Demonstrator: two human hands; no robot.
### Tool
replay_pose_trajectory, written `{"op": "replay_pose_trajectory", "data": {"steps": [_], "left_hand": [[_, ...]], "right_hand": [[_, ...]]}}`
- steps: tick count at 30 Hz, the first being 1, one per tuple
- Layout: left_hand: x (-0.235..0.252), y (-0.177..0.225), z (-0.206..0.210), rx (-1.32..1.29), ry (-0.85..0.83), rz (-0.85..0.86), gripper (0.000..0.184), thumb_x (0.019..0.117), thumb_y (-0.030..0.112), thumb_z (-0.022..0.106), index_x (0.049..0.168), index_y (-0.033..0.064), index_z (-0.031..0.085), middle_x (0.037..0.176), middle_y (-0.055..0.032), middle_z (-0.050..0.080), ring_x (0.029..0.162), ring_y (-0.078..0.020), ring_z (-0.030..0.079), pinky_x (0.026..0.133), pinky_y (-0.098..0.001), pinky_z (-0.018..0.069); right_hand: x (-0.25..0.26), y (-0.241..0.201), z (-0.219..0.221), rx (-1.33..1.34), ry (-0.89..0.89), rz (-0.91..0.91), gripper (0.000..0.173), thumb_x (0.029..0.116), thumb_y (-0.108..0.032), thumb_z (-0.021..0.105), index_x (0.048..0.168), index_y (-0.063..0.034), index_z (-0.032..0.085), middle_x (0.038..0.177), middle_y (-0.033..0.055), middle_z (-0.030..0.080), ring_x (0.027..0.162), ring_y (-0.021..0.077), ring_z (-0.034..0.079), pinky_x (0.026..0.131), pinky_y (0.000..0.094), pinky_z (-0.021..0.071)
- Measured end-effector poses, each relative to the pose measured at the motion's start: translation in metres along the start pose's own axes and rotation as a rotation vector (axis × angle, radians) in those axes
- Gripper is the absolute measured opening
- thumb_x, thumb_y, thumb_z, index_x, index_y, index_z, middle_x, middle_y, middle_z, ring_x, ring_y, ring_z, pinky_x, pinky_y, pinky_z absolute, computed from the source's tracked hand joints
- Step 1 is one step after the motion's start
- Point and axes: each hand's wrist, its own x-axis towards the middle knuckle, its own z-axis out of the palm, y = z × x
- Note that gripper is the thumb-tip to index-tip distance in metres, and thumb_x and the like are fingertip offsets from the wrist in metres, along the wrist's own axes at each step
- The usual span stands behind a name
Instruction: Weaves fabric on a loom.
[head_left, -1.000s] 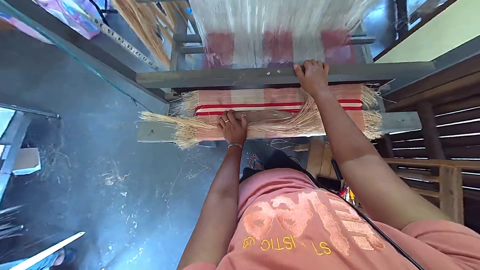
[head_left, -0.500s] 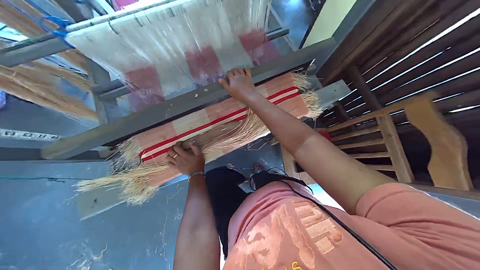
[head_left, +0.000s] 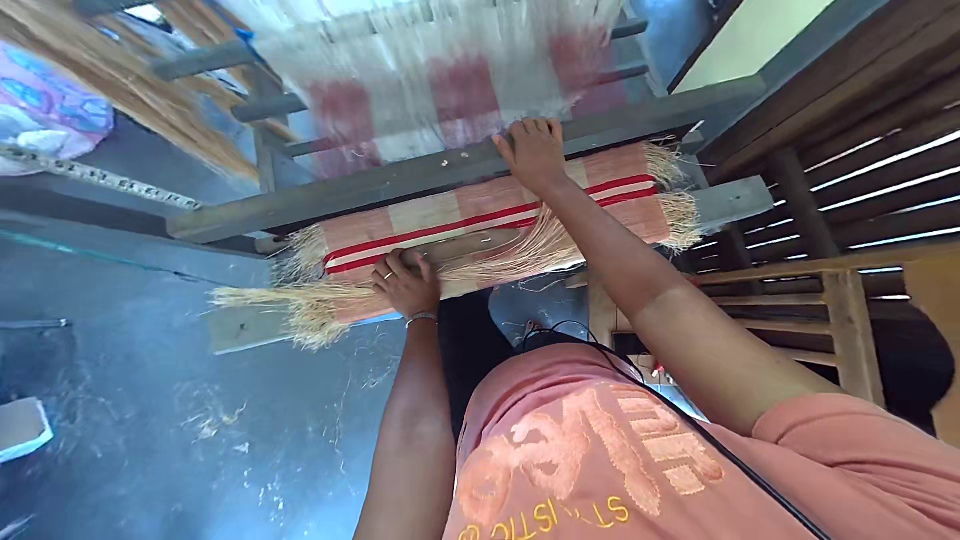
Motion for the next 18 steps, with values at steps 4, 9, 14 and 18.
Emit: {"op": "replay_pose_trajectory", "data": {"steps": [4,9,14,18], "left_hand": [[0.000,-0.001,0.003,0.012,0.023,0.017,0.062,0.1014,0.059,0.030,0.133,0.0146,0.059,0.140,-0.0170,0.056,0.129,-0.0394,0.051,0.103,-0.0591,0.0393],[0.002,-0.001,0.004,0.004,0.036,0.029,0.058,0.1017,0.058,0.033,0.132,0.0160,0.060,0.139,-0.0168,0.057,0.129,-0.0396,0.051,0.102,-0.0598,0.0396],[0.002,-0.002,0.005,0.005,0.017,0.045,0.054,0.1031,0.058,0.033,0.136,0.0254,0.060,0.139,-0.0159,0.056,0.127,-0.0391,0.051,0.101,-0.0594,0.0394],[0.003,0.002,0.001,-0.011,0.022,0.035,0.057,0.1020,0.058,0.034,0.131,0.0193,0.063,0.136,-0.0194,0.057,0.126,-0.0419,0.051,0.100,-0.0603,0.0389]], "right_hand": [[0.011,0.004,0.004,0.001,0.026,-0.009,0.062,0.1067,-0.056,0.036,0.119,-0.0048,0.068,0.123,0.0171,0.068,0.124,0.0358,0.059,0.117,0.0590,0.0302],[0.041,0.004,0.000,0.009,-0.029,0.003,0.065,0.1069,-0.058,0.033,0.126,-0.0045,0.066,0.131,0.0171,0.065,0.132,0.0361,0.054,0.119,0.0588,0.0260],[0.011,0.004,-0.007,-0.008,-0.065,-0.007,0.064,0.1075,-0.056,0.032,0.127,-0.0047,0.065,0.130,0.0178,0.064,0.131,0.0357,0.055,0.120,0.0587,0.0263],[0.010,0.021,-0.025,0.115,-0.270,-0.136,0.057,0.1087,-0.051,0.037,0.137,-0.0072,0.060,0.134,0.0171,0.062,0.132,0.0355,0.052,0.117,0.0613,0.0257]]}}
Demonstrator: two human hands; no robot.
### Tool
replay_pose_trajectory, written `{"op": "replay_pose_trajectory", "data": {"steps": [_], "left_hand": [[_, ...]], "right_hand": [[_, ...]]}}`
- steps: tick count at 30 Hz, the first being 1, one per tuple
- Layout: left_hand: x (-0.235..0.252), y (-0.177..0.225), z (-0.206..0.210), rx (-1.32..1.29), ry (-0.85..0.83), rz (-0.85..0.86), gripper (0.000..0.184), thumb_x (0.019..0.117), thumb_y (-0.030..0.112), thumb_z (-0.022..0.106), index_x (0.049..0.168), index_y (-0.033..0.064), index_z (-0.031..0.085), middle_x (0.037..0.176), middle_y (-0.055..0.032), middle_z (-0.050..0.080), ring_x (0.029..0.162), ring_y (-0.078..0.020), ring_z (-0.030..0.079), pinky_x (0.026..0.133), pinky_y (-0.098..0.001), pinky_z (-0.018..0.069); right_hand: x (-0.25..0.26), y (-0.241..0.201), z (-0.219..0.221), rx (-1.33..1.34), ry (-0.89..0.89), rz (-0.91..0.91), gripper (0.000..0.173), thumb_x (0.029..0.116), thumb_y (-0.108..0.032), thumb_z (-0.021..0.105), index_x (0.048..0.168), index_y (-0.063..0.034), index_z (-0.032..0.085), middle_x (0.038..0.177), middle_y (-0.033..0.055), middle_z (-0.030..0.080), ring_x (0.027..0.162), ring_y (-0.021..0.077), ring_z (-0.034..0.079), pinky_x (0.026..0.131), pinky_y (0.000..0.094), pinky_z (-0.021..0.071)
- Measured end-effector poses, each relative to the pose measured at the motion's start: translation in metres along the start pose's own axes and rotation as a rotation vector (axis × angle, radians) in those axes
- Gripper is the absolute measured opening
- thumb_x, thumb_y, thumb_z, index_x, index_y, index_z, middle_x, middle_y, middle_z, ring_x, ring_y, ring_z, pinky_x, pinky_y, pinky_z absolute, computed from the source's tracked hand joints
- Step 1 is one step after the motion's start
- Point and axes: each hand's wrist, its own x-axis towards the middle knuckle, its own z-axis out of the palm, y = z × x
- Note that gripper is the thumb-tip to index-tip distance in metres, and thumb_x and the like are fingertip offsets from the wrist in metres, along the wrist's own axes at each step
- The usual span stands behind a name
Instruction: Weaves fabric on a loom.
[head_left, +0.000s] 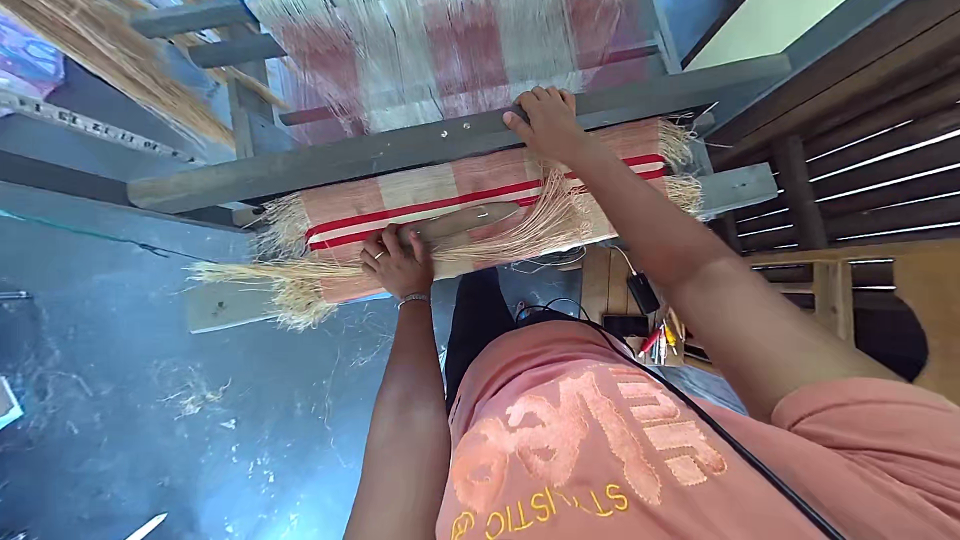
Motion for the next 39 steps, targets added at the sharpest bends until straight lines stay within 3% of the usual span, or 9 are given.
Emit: {"op": "replay_pose_trajectory", "data": {"steps": [4,8,15,18,21,26,30,35,39], "left_hand": [[-0.002,-0.003,0.006,0.009,0.007,-0.027,0.062,0.1006,0.063,0.033,0.131,0.0169,0.061,0.138,-0.0183,0.055,0.130,-0.0401,0.049,0.105,-0.0594,0.0367],[-0.002,-0.003,0.005,0.027,0.002,-0.045,0.067,0.0987,0.067,0.032,0.129,0.0147,0.060,0.136,-0.0199,0.054,0.130,-0.0409,0.048,0.105,-0.0589,0.0358],[-0.003,-0.004,0.006,0.048,-0.007,-0.034,0.075,0.0969,0.073,0.030,0.130,0.0118,0.060,0.136,-0.0219,0.053,0.130,-0.0417,0.048,0.106,-0.0596,0.0356],[-0.003,-0.003,0.004,0.042,-0.023,-0.027,0.084,0.0912,0.080,0.030,0.130,0.0121,0.059,0.138,-0.0218,0.052,0.131,-0.0421,0.047,0.105,-0.0600,0.0351],[-0.003,-0.004,0.004,0.048,-0.018,-0.018,0.090,0.0853,0.086,0.035,0.130,0.0114,0.059,0.138,-0.0216,0.052,0.130,-0.0430,0.047,0.104,-0.0601,0.0351],[-0.003,-0.003,0.002,0.052,-0.026,-0.016,0.098,0.0788,0.092,0.038,0.129,0.0112,0.059,0.137,-0.0219,0.052,0.129,-0.0435,0.048,0.103,-0.0608,0.0358],[0.000,0.001,-0.004,0.045,-0.103,-0.019,0.099,0.0799,0.091,0.040,0.134,0.0098,0.058,0.140,-0.0253,0.051,0.130,-0.0472,0.048,0.104,-0.0646,0.0359],[0.000,0.000,-0.002,0.055,-0.134,-0.036,0.101,0.0793,0.093,0.038,0.136,0.0110,0.056,0.142,-0.0248,0.049,0.132,-0.0461,0.047,0.107,-0.0620,0.0362],[0.001,0.004,-0.006,0.041,-0.122,-0.035,0.101,0.0799,0.092,0.039,0.136,0.0102,0.057,0.141,-0.0243,0.050,0.132,-0.0450,0.047,0.108,-0.0589,0.0366]], "right_hand": [[-0.012,0.033,-0.040,0.435,0.025,-0.111,0.044,0.1105,-0.031,0.042,0.147,-0.0082,0.053,0.145,0.0096,0.060,0.134,0.0184,0.057,0.116,0.0398,0.0442],[-0.056,0.062,-0.042,0.687,0.379,0.086,0.032,0.1065,-0.026,0.055,0.119,0.0006,0.066,0.111,0.0116,0.072,0.103,0.0179,0.071,0.095,0.0384,0.0581],[-0.077,0.068,0.024,0.521,0.268,0.216,0.026,0.0999,-0.025,0.063,0.115,-0.0077,0.075,0.114,0.0130,0.072,0.103,0.0239,0.069,0.094,0.0442,0.0558],[-0.061,0.052,0.037,0.454,0.189,0.367,0.039,0.0946,-0.044,0.070,0.116,-0.0126,0.077,0.124,0.0142,0.070,0.122,0.0353,0.060,0.106,0.0641,0.0412],[-0.046,0.037,0.049,0.370,0.184,0.499,0.044,0.0887,-0.057,0.072,0.108,-0.0179,0.080,0.119,0.0086,0.073,0.126,0.0360,0.056,0.105,0.0689,0.0340],[-0.039,0.031,0.059,0.494,0.233,0.590,0.024,0.0899,-0.037,0.076,0.105,-0.0194,0.080,0.115,0.0048,0.074,0.121,0.0297,0.061,0.102,0.0674,0.0365],[-0.065,0.047,0.040,0.854,0.319,0.563,0.028,0.0950,-0.029,0.071,0.111,-0.0071,0.076,0.109,0.0099,0.074,0.103,0.0228,0.068,0.093,0.0508,0.0531],[-0.113,0.120,-0.009,1.385,0.454,0.676,0.018,0.1002,-0.027,0.064,0.110,-0.0126,0.063,0.088,-0.0050,0.062,0.065,0.0039,0.052,0.059,0.0220,0.0469],[-0.173,0.214,-0.091,1.488,0.649,0.655,0.017,0.1076,-0.020,0.048,0.109,-0.0110,0.062,0.092,-0.0030,0.068,0.077,0.0044,0.065,0.073,0.0188,0.0554]]}}
